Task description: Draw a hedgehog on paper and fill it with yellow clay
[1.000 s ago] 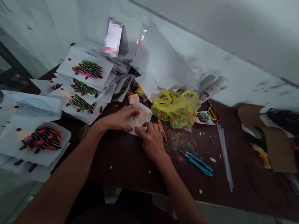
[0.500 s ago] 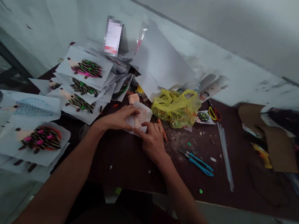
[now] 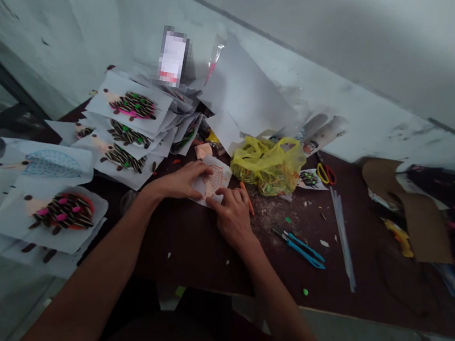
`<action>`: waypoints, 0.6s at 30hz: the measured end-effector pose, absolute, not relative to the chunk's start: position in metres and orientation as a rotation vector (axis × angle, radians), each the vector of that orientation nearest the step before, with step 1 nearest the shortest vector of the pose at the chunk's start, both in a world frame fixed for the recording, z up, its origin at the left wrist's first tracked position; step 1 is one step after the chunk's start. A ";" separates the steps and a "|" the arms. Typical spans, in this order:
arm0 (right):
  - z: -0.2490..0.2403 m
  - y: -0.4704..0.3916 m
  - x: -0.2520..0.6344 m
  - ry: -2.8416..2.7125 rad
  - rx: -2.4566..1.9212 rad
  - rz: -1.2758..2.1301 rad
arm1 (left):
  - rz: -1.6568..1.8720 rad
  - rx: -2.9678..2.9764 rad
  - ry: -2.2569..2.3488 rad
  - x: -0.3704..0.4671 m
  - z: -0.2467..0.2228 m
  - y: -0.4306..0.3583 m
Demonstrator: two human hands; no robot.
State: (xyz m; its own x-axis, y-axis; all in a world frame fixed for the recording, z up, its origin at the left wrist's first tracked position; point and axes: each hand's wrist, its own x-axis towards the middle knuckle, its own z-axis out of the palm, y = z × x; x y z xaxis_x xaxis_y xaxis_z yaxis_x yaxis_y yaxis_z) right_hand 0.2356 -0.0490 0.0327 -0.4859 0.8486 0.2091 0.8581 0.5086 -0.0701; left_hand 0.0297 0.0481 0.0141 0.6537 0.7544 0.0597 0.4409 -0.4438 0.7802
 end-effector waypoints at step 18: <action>0.029 -0.047 0.239 -2.468 -1.563 -0.113 | 0.499 2.135 0.938 0.029 0.012 0.049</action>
